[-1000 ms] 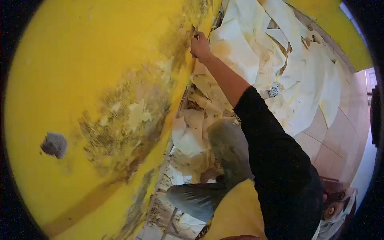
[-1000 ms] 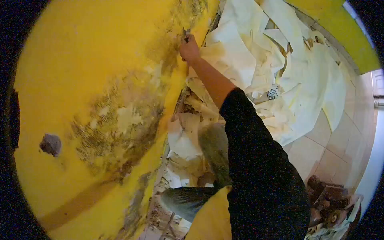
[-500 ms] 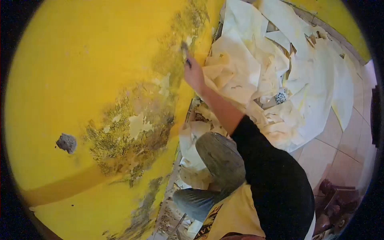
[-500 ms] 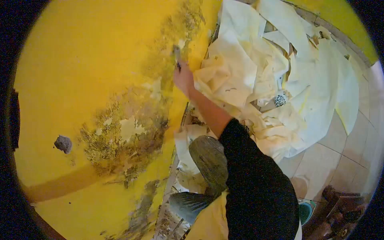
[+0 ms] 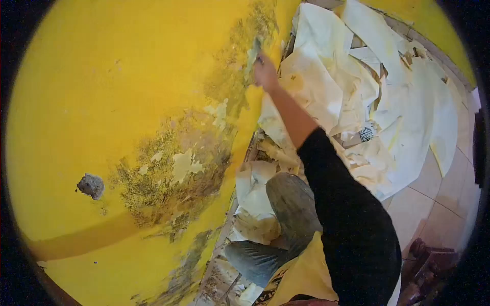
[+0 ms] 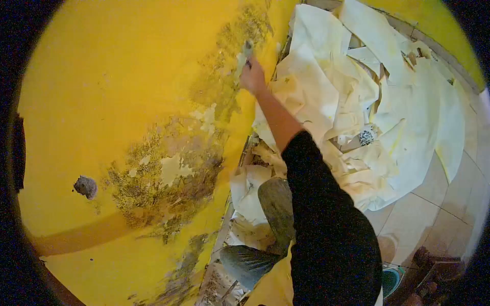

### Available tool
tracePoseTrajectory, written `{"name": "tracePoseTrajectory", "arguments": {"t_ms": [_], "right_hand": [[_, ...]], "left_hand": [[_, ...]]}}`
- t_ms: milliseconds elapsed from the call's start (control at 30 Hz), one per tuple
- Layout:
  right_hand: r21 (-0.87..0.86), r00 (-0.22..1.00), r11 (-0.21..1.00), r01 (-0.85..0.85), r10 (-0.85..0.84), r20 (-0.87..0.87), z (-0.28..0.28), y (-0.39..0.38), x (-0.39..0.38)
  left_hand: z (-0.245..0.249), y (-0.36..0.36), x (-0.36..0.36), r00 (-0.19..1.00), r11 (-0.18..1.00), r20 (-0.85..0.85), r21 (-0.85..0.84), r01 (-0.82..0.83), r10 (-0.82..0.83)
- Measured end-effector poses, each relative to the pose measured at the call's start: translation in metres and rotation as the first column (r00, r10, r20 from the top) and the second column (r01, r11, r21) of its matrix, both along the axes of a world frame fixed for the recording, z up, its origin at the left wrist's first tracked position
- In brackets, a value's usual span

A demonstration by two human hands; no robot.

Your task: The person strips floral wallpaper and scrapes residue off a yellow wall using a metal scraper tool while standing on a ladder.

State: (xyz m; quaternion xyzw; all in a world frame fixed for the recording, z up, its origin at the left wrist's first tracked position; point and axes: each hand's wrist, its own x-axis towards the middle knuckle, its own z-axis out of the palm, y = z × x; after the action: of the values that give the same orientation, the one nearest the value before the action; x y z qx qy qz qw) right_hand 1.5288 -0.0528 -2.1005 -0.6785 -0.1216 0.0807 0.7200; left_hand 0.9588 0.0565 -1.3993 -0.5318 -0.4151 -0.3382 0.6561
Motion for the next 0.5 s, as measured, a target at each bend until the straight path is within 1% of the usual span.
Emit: {"name": "tracePoseTrajectory", "arguments": {"t_ms": [33,67,133,167,200,233,267,333,367,400,433,467,500], "right_hand": [[0.042,0.981,0.996,-0.085,0.091,-0.169,0.007,-0.006,0.006],[0.083,0.927,0.985,-0.151,0.17,-0.333,0.015,-0.012,0.013],[-0.014,0.975,0.993,-0.118,0.113,-0.19,0.007,-0.017,0.011],[-0.016,0.978,0.993,-0.119,0.114,-0.174,-0.002,-0.012,-0.006],[-0.037,0.996,0.999,0.033,-0.03,0.082,-0.032,-0.002,-0.034],[-0.016,0.929,0.984,0.179,-0.164,0.332,-0.05,0.006,-0.048],[-0.015,0.928,0.985,0.171,-0.156,0.337,-0.053,0.012,-0.042],[0.029,0.896,0.962,0.272,-0.264,0.357,-0.058,0.025,-0.011],[-0.018,0.97,0.987,0.161,-0.154,0.189,-0.041,0.023,0.015],[-0.045,0.999,0.998,0.043,-0.042,0.014,-0.017,0.017,0.047],[0.242,0.951,0.97,-0.02,0.093,-0.296,-0.005,0.013,0.067],[0.401,0.939,0.913,-0.071,0.197,-0.282,-0.027,0.02,0.095],[0.395,0.938,0.916,-0.073,0.197,-0.284,-0.028,0.013,0.09]], "left_hand": [[0.001,0.001,-0.001,1.0,1.0,0.025,0.008,-0.003,0.003],[-0.002,-0.002,0.003,1.0,1.0,0.025,0.008,-0.007,0.007],[-0.015,-0.01,0.015,0.998,0.999,0.044,-0.011,0.042,-0.041],[-0.016,-0.008,0.013,0.997,0.999,0.061,-0.011,0.041,-0.04],[-0.013,-0.006,0.011,0.998,0.998,0.021,-0.008,0.061,-0.06],[-0.009,-0.006,0.006,0.997,0.997,-0.02,-0.007,0.076,-0.076],[0.001,0.002,-0.003,0.997,0.998,-0.039,0.014,0.063,-0.062],[0.001,0.003,-0.004,0.998,0.999,-0.045,0.02,0.043,-0.042],[0.002,0.002,-0.003,0.998,0.999,-0.052,0.028,0.03,-0.028],[0.001,0.0,-0.003,0.998,0.999,-0.053,0.032,0.025,-0.023],[-0.001,-0.004,0.0,0.999,1.0,-0.041,0.025,0.016,-0.015],[-0.003,-0.005,0.004,0.999,1.0,-0.033,0.013,0.009,-0.008],[-0.004,-0.005,0.006,0.999,1.0,-0.034,0.006,0.007,-0.006]]}}
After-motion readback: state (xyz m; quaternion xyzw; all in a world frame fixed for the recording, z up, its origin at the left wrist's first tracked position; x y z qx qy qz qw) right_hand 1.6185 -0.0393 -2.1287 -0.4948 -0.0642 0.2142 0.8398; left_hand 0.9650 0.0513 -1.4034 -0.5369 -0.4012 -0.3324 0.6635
